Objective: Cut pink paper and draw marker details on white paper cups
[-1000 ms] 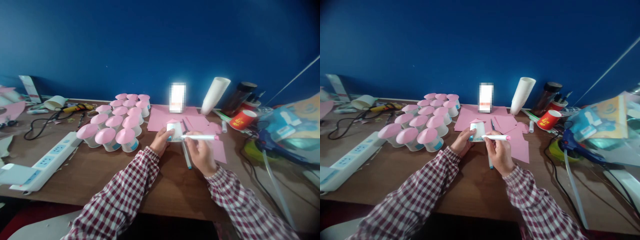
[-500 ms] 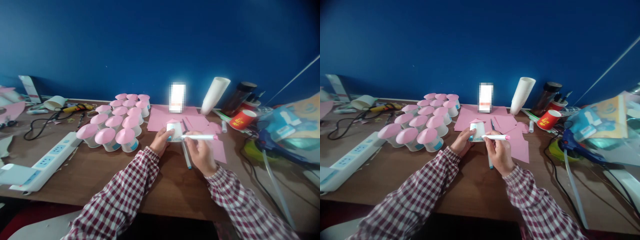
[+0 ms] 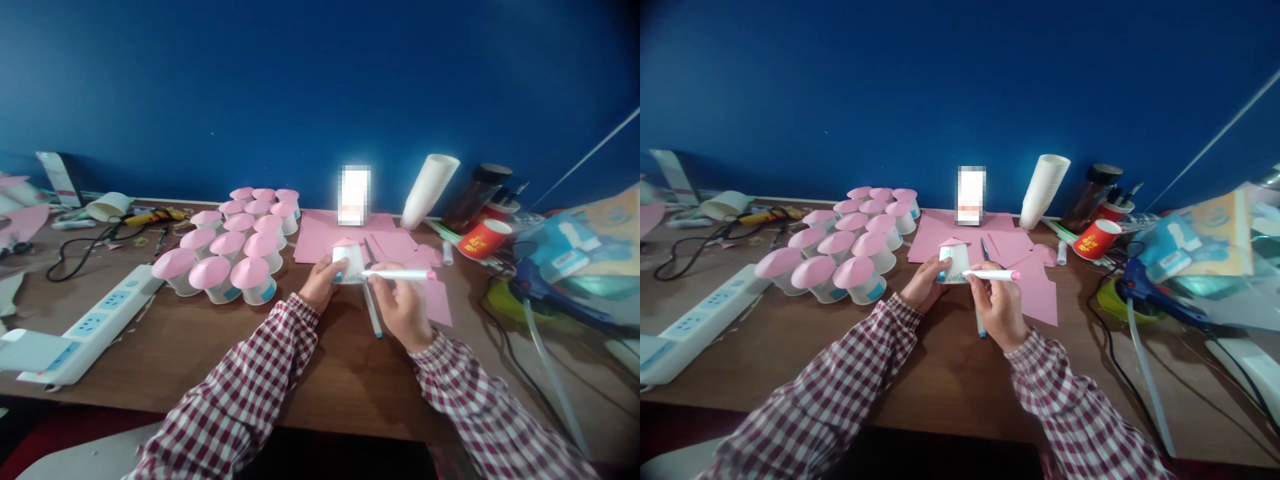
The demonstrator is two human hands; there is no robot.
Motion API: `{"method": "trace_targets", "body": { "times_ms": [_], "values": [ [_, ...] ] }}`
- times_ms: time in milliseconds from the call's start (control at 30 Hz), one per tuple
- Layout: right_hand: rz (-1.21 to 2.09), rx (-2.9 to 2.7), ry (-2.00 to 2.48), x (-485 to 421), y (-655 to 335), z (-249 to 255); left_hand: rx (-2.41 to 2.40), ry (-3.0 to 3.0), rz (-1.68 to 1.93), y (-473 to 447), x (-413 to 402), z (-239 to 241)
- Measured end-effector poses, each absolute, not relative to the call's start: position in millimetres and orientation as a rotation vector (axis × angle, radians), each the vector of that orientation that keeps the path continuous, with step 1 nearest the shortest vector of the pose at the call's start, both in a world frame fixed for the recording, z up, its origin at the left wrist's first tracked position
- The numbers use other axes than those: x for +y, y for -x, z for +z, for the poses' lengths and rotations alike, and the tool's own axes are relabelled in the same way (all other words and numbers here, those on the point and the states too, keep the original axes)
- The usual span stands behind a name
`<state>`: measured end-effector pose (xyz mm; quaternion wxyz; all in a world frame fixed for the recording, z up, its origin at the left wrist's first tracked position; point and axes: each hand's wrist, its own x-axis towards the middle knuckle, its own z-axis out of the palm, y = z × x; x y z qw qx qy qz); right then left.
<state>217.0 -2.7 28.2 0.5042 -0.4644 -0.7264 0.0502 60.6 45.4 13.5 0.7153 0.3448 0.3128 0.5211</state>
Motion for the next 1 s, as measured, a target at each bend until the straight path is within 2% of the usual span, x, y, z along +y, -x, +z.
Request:
{"method": "trace_targets", "body": {
  "times_ms": [167, 367, 633, 1000],
  "values": [
    [0.199, -1.570, 1.128, -1.5, -218.4, 25.5, 0.677, -0.672, 1.182, -57.2, 48.9, 13.7],
    [0.250, -1.604, 1.093, -4.6, -216.7, 22.9, 0.686, -0.509, 1.203, -54.1, 51.2, 12.6],
    [0.058, -1.743, 1.026, -10.1, -212.2, 28.1, 0.686, -0.524, 1.159, -57.4, 52.6, 9.3],
    [0.031, -1.833, 0.938, -5.7, -213.1, 25.5, 0.578, -0.674, 1.125, -60.0, 49.7, 7.9]
  ]
}}
